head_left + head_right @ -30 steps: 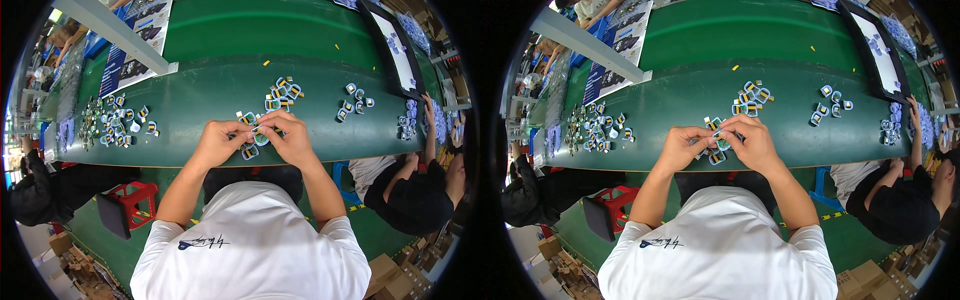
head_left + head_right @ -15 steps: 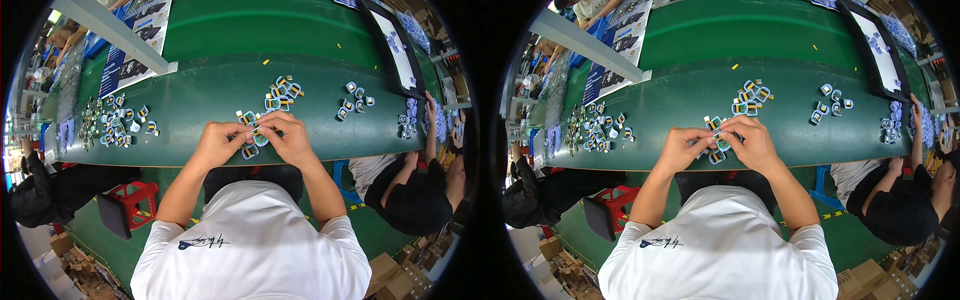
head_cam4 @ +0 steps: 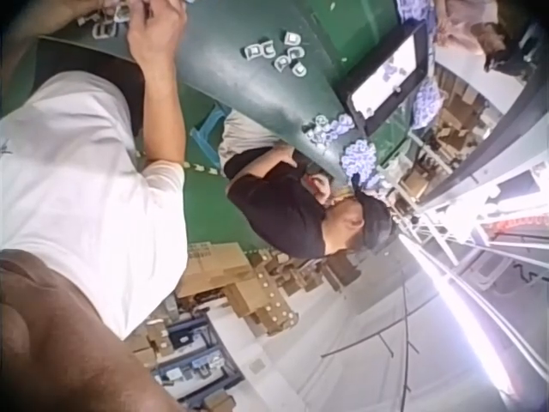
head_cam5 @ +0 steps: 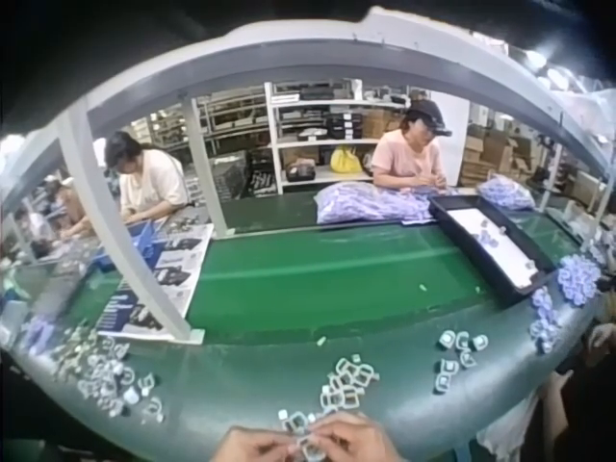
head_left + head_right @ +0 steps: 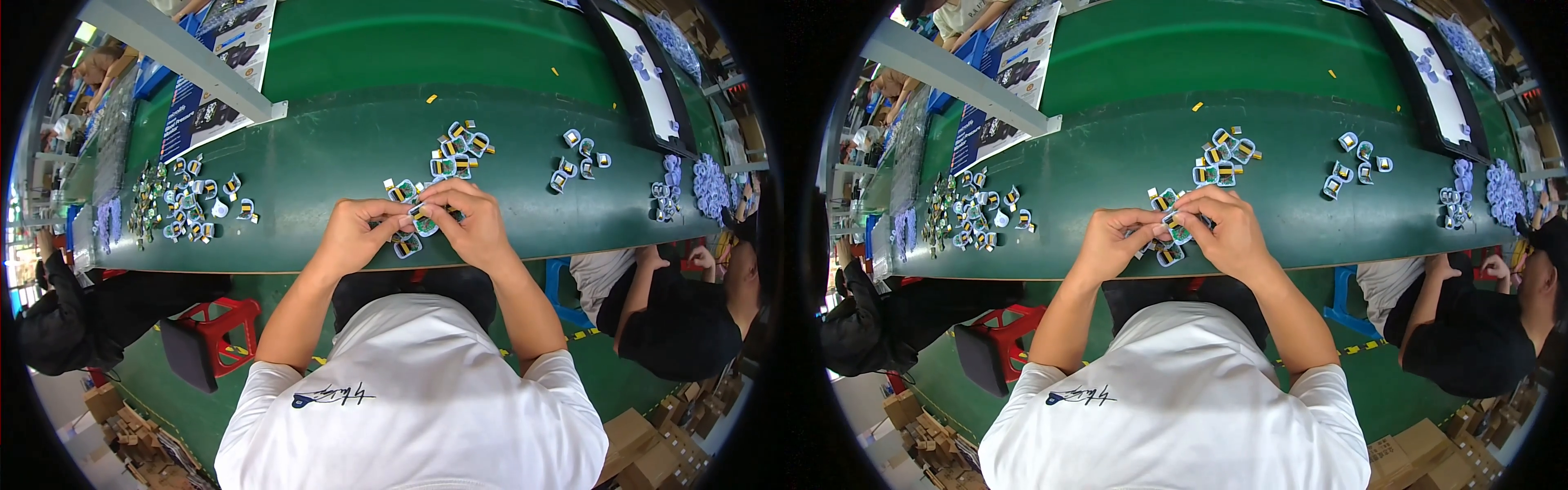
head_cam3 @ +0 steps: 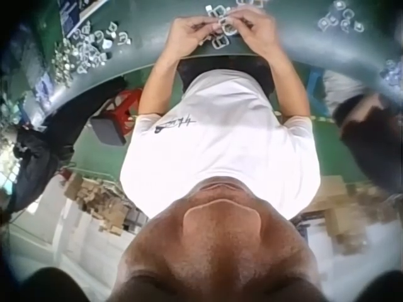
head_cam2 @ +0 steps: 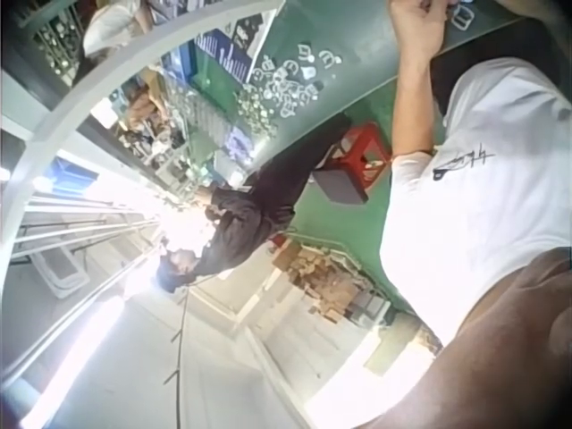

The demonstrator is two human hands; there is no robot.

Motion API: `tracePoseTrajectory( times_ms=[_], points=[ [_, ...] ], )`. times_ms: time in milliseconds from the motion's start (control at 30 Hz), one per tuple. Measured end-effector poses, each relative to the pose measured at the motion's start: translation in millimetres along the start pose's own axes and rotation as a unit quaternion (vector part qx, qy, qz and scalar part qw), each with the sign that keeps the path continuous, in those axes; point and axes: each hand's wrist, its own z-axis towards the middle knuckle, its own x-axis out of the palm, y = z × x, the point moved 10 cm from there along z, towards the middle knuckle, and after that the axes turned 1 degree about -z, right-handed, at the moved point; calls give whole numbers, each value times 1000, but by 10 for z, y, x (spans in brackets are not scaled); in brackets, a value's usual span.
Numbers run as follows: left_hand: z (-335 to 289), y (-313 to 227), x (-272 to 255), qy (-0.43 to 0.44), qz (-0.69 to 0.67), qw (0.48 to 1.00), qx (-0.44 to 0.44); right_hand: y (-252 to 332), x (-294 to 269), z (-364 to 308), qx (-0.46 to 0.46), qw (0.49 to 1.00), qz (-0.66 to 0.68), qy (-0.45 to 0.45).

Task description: Assembling small electronic components at a production line workbench.

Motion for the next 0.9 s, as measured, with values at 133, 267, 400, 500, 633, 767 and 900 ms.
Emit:
tracePoseTrajectory(
  times_ms=[133, 267, 400, 500, 633, 767, 900],
  points=[
    [-10, -4, -9, -5, -3, 1000, -5, 14, 14, 0, 8, 1000, 6, 4],
    [-11, 9, -8, -12, 0, 1000, -12, 46, 13, -11, -7, 1000, -13, -11],
    [-1, -14, -12, -14, 8, 1000, -3, 22, 14, -35, 14, 999, -3, -32],
    [25, 43, 8, -18, -19, 1000, 5, -11, 12, -61, 28, 998, 16, -56],
    [99, 130, 39, -15, -73, 996, -38, 7, -51, -53, 24, 998, -48, -38],
    [78, 131, -33, -14, -77, 996, -32, 428, -63, -45, -185, 957, -207, -78],
    [102, 149, -53, -4, -26, 997, -72, 479, 87, 24, -272, 936, -223, 4]
  ],
)
